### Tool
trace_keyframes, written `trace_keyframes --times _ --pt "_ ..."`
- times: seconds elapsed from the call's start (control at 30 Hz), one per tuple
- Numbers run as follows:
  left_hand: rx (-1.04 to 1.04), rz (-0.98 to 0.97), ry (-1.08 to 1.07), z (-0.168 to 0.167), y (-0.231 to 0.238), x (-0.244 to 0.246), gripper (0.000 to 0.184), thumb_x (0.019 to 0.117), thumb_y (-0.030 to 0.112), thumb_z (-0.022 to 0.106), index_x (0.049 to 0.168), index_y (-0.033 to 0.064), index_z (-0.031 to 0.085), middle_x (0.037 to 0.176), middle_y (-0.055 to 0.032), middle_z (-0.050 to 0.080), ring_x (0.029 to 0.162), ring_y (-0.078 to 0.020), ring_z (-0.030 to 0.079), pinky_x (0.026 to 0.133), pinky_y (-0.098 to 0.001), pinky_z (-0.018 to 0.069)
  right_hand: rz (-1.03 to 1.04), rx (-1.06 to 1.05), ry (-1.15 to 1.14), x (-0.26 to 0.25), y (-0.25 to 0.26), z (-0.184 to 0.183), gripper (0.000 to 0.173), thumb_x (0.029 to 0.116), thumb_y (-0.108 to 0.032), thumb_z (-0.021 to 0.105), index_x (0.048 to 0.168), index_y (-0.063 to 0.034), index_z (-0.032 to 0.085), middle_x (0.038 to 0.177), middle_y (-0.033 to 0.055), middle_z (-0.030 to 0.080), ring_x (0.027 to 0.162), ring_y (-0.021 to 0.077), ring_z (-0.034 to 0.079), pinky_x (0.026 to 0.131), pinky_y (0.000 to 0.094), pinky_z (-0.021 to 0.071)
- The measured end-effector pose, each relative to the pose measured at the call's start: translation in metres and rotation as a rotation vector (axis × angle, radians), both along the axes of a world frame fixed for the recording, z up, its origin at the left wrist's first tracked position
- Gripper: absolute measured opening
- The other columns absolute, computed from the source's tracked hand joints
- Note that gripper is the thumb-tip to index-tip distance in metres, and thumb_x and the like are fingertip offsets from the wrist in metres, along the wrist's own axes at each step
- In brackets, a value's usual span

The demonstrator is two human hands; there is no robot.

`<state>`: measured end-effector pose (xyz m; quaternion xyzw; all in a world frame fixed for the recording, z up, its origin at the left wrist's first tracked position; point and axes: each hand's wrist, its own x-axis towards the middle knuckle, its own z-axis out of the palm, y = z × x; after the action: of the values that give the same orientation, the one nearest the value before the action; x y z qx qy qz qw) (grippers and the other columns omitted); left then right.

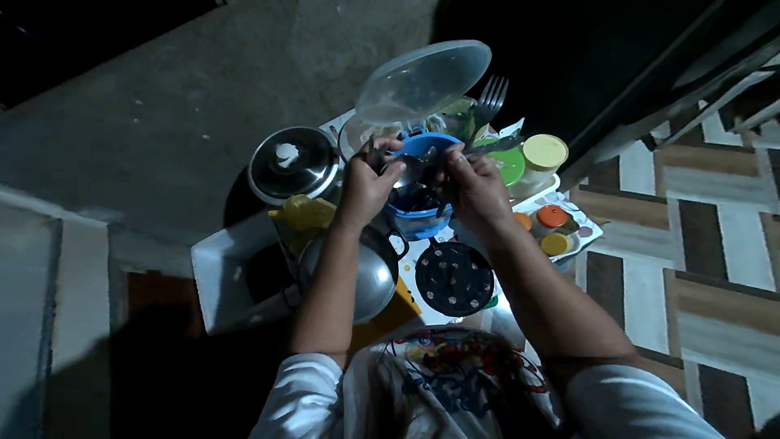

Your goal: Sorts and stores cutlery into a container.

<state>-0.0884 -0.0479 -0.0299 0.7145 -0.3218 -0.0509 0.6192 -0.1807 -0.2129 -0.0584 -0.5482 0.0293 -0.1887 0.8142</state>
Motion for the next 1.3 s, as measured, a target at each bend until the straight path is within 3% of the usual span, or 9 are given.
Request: trace_keyframes --times 0.2,0.27,0.37,0.63,0.73,0.83,1.0,1.13,1.3 --pt "0.270 0.106 -0.335 0.051 0.058 0.006 0.028 0.0913 0.003 0.063 0.118 -0.0050 0.063 0.110 -0.0105 0.067 0.089 -0.0017 0.062 0.081 -0.0181 0.0523 -0.262 -0.471 0.077 -0.006 -0.044 -0.016 0.024 0.1077 -0.019 0.046 0.116 -0.0004 0.058 0.090 -0.0042 0.061 0.076 0.0015 0.059 0.073 0.0250 0.0541" --pt "0.446 0.152 -0.422 0.061 0.065 0.006 0.026 0.0926 0.004 0.062 0.118 -0.0027 0.065 0.104 -0.0130 0.068 0.084 -0.0093 0.063 0.078 -0.0242 0.0527 -0.343 -0.460 0.063 -0.001 -0.057 -0.024 0.025 0.1087 -0.020 0.043 0.119 -0.0018 0.057 0.096 -0.0051 0.061 0.078 -0.0003 0.059 0.072 0.0222 0.0532" --pt "0.715 0.093 -0.468 0.067 0.045 0.000 0.025 0.0949 -0.003 0.058 0.119 -0.0046 0.067 0.110 -0.0234 0.070 0.098 -0.0348 0.069 0.090 -0.0500 0.0548 -0.307 -0.424 -0.002 0.008 -0.062 -0.038 0.024 0.1063 -0.016 0.049 0.122 -0.0022 0.061 0.098 -0.0058 0.064 0.085 0.0006 0.062 0.080 0.0248 0.0553" --pt "1.055 -0.085 -0.491 0.050 -0.005 0.003 0.021 0.0943 -0.006 0.060 0.114 -0.0026 0.065 0.112 -0.0228 0.067 0.106 -0.0400 0.067 0.092 -0.0551 0.0533 -0.368 -0.442 -0.043 0.029 -0.050 -0.086 0.027 0.1054 -0.013 0.049 0.121 0.0043 0.063 0.102 0.0030 0.067 0.092 0.0057 0.064 0.088 0.0288 0.0545" --pt "1.117 -0.149 -0.471 0.035 -0.022 0.004 0.021 0.0965 -0.004 0.058 0.116 -0.0021 0.065 0.115 -0.0229 0.067 0.109 -0.0415 0.066 0.093 -0.0579 0.0526 -0.372 -0.651 0.081 0.022 -0.042 -0.102 0.028 0.1025 -0.010 0.054 0.119 0.0087 0.068 0.119 0.0195 0.068 0.112 0.0189 0.064 0.101 0.0339 0.0508" --pt "1.151 -0.184 -0.422 0.017 -0.036 0.006 0.023 0.0985 -0.004 0.055 0.120 -0.0022 0.063 0.116 -0.0240 0.066 0.111 -0.0427 0.065 0.093 -0.0582 0.0521 -0.344 -0.851 0.179 0.012 -0.035 -0.104 0.024 0.0994 -0.007 0.061 0.113 0.0101 0.071 0.123 0.0285 0.064 0.117 0.0344 0.063 0.103 0.0420 0.0504" --pt "1.186 -0.168 -0.329 -0.016 -0.049 0.015 0.026 0.0990 -0.002 0.054 0.124 0.0004 0.063 0.120 -0.0228 0.066 0.114 -0.0414 0.065 0.095 -0.0574 0.0519 -0.314 -1.057 0.325 0.015 -0.033 -0.089 0.023 0.0990 -0.010 0.062 0.107 0.0092 0.072 0.120 0.0302 0.065 0.115 0.0443 0.063 0.102 0.0533 0.0492" --pt "1.198 -0.175 -0.302 -0.040 -0.052 0.015 0.025 0.1012 0.000 0.051 0.123 0.0002 0.064 0.119 -0.0228 0.067 0.114 -0.0408 0.065 0.094 -0.0567 0.0519 -0.162 -1.247 0.642 0.017 -0.037 -0.067 0.034 0.1025 -0.028 0.061 0.111 0.0021 0.075 0.118 0.0274 0.067 0.119 0.0482 0.059 0.100 0.0638 0.0442" --pt "1.107 -0.149 -0.193 -0.044 -0.044 0.016 0.039 0.0929 0.009 0.072 0.129 -0.0007 0.061 0.125 -0.0229 0.065 0.117 -0.0399 0.063 0.099 -0.0568 0.0503 0.029 -1.318 0.921 0.028 -0.041 -0.036 0.036 0.1022 -0.031 0.062 0.112 0.0017 0.072 0.117 0.0289 0.069 0.117 0.0492 0.062 0.100 0.0716 0.0411"
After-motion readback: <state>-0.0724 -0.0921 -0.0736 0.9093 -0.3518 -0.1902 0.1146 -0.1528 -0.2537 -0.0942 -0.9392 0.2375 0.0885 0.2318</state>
